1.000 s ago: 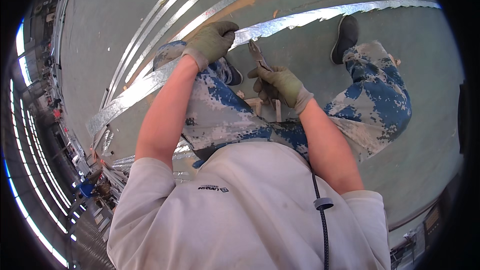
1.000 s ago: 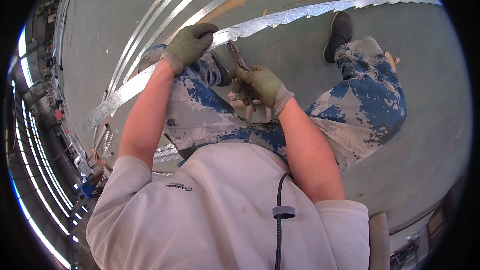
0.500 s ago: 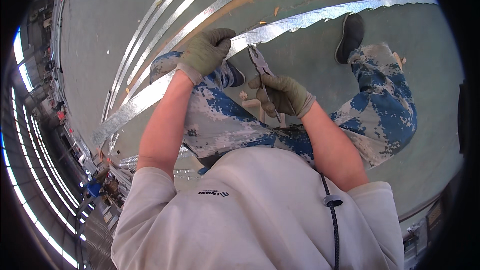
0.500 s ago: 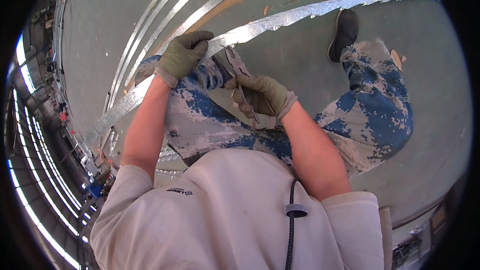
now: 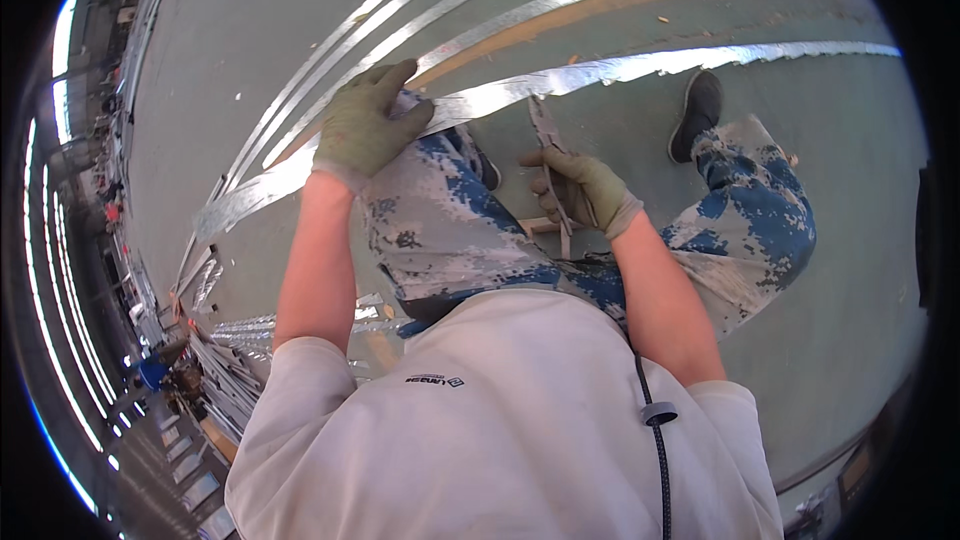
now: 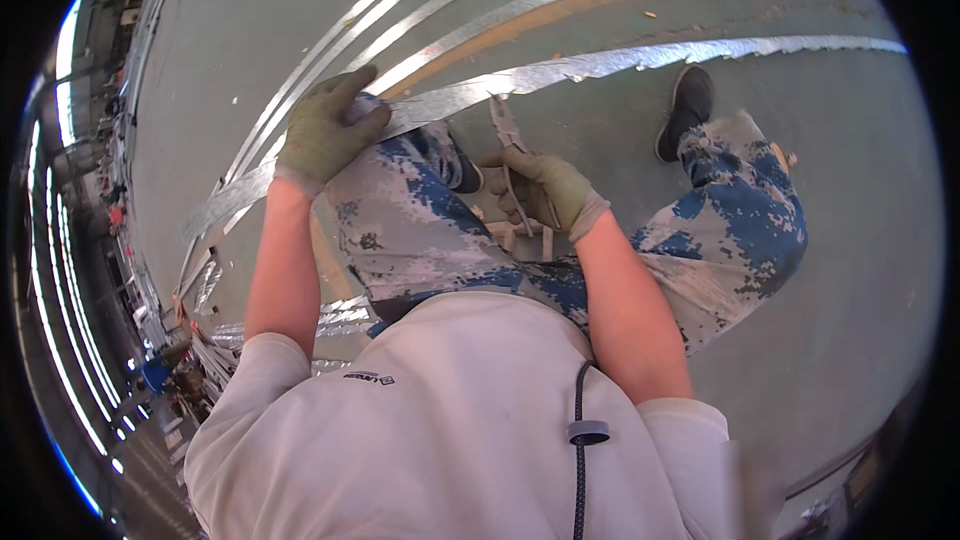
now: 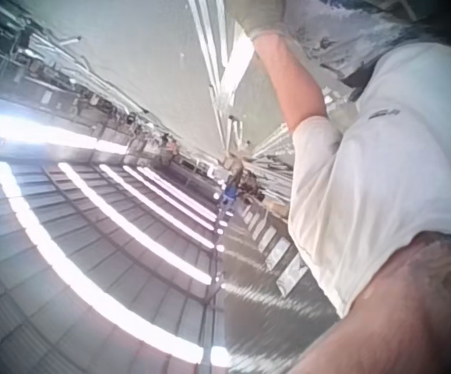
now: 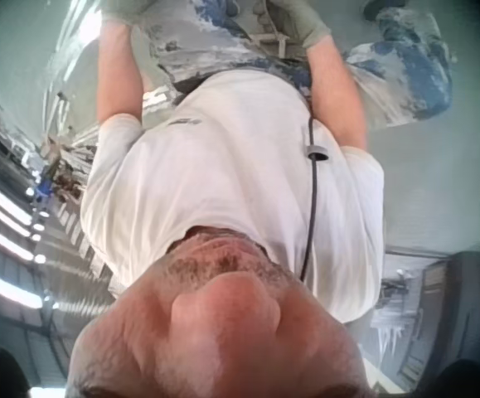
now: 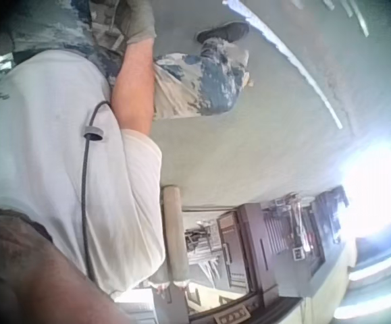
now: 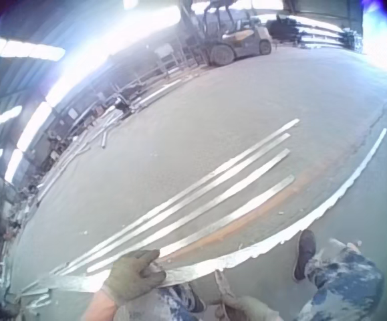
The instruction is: The person kneels on the floor and uses tin snips to cut a long, silver metal strip into smaller segments. They repeatedly position the snips, cut the strip, and set the pieces aside on the floor.
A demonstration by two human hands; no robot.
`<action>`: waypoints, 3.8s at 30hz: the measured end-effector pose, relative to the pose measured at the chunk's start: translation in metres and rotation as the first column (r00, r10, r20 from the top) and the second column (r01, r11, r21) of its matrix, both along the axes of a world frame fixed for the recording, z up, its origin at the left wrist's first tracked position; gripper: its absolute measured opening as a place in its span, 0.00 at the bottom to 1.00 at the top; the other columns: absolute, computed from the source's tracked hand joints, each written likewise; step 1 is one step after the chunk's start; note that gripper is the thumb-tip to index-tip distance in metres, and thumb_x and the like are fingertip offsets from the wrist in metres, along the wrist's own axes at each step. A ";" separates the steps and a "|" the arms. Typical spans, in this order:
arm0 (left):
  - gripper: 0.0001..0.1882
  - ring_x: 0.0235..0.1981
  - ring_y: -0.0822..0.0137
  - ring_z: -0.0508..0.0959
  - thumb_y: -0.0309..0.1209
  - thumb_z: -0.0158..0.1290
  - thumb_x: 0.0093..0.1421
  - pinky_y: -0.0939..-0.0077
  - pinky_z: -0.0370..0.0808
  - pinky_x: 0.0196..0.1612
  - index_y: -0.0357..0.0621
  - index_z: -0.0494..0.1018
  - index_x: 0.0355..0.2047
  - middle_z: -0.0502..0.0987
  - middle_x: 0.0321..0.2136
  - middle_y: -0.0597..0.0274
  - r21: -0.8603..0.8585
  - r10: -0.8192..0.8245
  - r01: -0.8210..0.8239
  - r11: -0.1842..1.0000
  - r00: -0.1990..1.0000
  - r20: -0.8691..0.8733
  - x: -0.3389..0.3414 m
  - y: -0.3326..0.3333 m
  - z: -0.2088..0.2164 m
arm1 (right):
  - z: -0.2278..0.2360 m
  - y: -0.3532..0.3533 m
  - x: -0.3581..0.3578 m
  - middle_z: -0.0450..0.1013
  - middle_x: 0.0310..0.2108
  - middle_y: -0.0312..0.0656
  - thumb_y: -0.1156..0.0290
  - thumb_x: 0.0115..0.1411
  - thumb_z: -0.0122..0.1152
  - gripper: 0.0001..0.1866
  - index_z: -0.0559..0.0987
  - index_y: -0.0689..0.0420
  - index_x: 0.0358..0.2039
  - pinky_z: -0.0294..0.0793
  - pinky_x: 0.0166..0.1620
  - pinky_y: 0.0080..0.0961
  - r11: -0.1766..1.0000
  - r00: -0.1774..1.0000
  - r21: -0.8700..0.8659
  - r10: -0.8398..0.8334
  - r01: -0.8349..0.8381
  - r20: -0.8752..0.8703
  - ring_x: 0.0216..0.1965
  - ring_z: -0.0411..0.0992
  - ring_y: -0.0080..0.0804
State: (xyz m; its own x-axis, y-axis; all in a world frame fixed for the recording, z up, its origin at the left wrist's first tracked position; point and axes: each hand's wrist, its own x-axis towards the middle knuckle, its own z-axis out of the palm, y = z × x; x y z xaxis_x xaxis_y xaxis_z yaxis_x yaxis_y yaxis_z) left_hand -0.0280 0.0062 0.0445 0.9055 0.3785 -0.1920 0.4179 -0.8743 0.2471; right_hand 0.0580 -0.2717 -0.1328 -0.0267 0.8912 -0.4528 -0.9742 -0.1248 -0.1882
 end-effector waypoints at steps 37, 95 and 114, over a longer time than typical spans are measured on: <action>0.33 0.58 0.51 0.75 0.53 0.63 0.59 0.53 0.69 0.61 0.48 0.77 0.59 0.82 0.48 0.54 0.334 -0.167 0.254 0.908 0.949 -0.267 -0.003 -0.027 -0.049 | -0.019 0.005 -0.005 0.81 0.35 0.41 0.60 0.72 0.61 0.16 0.79 0.55 0.53 0.80 0.32 0.31 0.852 0.798 -0.506 0.209 0.135 0.566 0.29 0.79 0.29; 0.23 0.51 0.50 0.81 0.47 0.56 0.66 0.55 0.79 0.53 0.44 0.74 0.54 0.82 0.47 0.52 0.001 -0.303 0.315 0.949 0.912 -0.276 0.056 -0.048 -0.103 | 0.004 0.012 -0.003 0.64 0.22 0.29 0.68 0.62 0.66 0.09 0.79 0.55 0.41 0.54 0.18 0.22 0.863 0.977 -0.501 0.046 0.067 0.210 0.16 0.57 0.18; 0.21 0.50 0.50 0.83 0.35 0.56 0.66 0.54 0.81 0.50 0.44 0.73 0.58 0.82 0.45 0.51 0.027 -0.353 0.364 0.931 0.915 -0.196 0.052 -0.049 -0.121 | 0.000 0.038 -0.020 0.81 0.31 0.50 0.67 0.62 0.58 0.11 0.79 0.61 0.40 0.78 0.30 0.47 0.535 0.689 -0.790 0.451 0.299 0.567 0.27 0.79 0.46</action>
